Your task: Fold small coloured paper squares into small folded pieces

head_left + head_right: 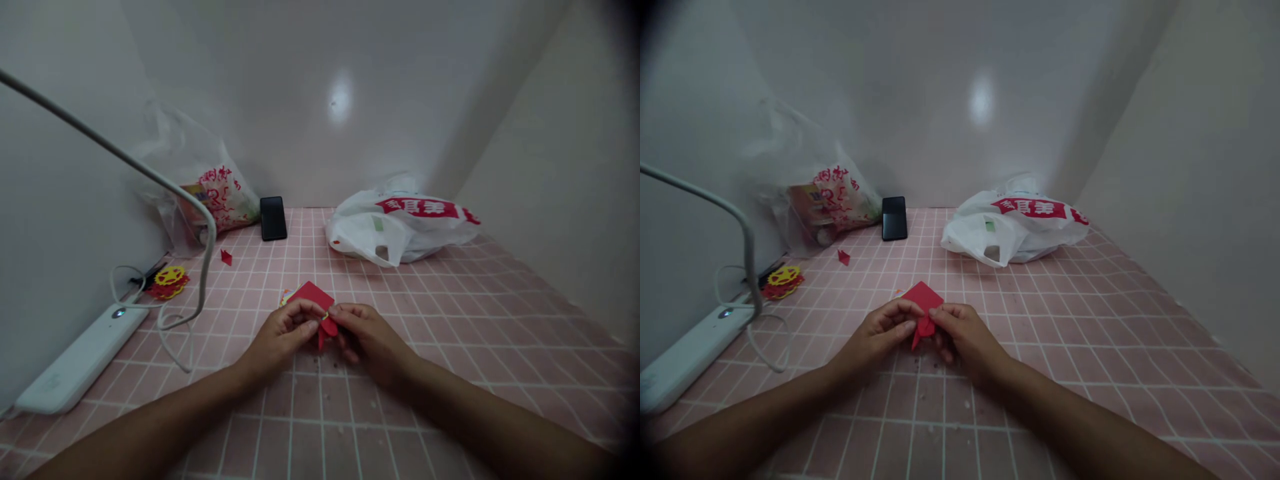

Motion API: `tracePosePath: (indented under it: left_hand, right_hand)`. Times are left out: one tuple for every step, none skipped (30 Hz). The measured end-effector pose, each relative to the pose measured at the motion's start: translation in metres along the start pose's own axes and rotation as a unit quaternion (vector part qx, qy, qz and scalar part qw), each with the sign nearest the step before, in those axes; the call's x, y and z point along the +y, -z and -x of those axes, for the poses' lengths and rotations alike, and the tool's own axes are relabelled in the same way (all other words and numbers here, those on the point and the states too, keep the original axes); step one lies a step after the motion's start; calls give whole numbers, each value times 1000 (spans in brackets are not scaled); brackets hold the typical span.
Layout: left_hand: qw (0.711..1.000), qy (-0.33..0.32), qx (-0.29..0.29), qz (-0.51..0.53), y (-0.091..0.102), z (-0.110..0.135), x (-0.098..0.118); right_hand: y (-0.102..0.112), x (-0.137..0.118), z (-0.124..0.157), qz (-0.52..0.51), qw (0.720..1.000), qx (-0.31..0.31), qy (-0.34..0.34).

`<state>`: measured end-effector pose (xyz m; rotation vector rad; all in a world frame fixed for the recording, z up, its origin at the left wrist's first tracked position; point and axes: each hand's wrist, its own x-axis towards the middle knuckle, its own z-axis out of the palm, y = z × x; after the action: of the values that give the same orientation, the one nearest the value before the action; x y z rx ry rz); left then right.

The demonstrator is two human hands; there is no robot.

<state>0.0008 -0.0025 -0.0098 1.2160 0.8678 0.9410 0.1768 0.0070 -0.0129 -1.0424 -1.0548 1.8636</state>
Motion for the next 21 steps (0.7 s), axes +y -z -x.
tracePosePath:
  left_hand:
    - [1000, -4, -5, -3, 0, 0, 0]
    - [1000, -4, -9, -6, 0, 0, 0]
    - [1000, 0, -12, -6, 1, 1, 1]
    - [1000, 7, -16, -5, 1, 1, 1]
    - [1000, 13, -18, -1, 1, 1, 1]
    - [1000, 20, -21, 5, 1, 1, 1]
    - [999, 27, -23, 10, 1, 1, 0]
    - [999, 34, -25, 14, 2, 0, 0]
    - [999, 39, -23, 19, 2, 0, -1]
    - [999, 46, -20, 22, 2, 0, -2]
    - [998, 54, -15, 23, 2, -1, -2]
    - [998, 61, -9, 23, 2, -1, -3]
    - [998, 66, -2, 24, 2, -1, -3]
    - [997, 70, 4, 25, 2, 0, -2]
    - [997, 74, 9, 26, 1, 0, -2]
    - [997, 77, 13, 27, 1, 0, -1]
    - [996, 78, 15, 30, 0, 0, -1]
    - [996, 79, 18, 31, 0, 0, -1]
    - [996, 81, 20, 34, -1, 0, 0]
    - [995, 82, 27, 43, -1, 0, 0]
    - [994, 87, 37, 60, -2, 0, 0]
  right_hand:
    - [0, -1, 0, -1, 1000, -1, -9]
    - [0, -1, 0, 0, 1000, -2, -19]
    - [0, -2, 0, 2, 1000, -2, -28]
    - [-1, -2, 0, 5, 999, 0, -38]
    - [-1, -2, 0, 10, 999, 4, -45]
    - [-1, -2, 0, 14, 999, 9, -50]
    - [-1, -2, 0, 17, 998, 14, -54]
    - [-1, -2, 0, 19, 998, 17, -54]
    - [-1, -2, 0, 21, 998, 17, -53]
    - [-1, -3, 0, 22, 998, 15, -54]
    - [-1, -3, 0, 23, 998, 12, -56]
    - [-1, -3, 0, 24, 998, 10, -59]
    - [-1, -3, 0, 25, 998, 10, -63]
    - [-1, -3, 0, 24, 997, 10, -67]
    - [-1, -4, 0, 23, 997, 11, -70]
    - [-1, -4, 0, 22, 997, 10, -70]
    - [-1, -4, 0, 23, 997, 8, -69]
    - [-1, -4, 0, 25, 997, 4, -69]
    - [0, -4, 0, 26, 997, 0, -67]
    - [0, -4, 0, 25, 998, -1, -65]
    - [0, -3, 0, 18, 998, 0, -61]
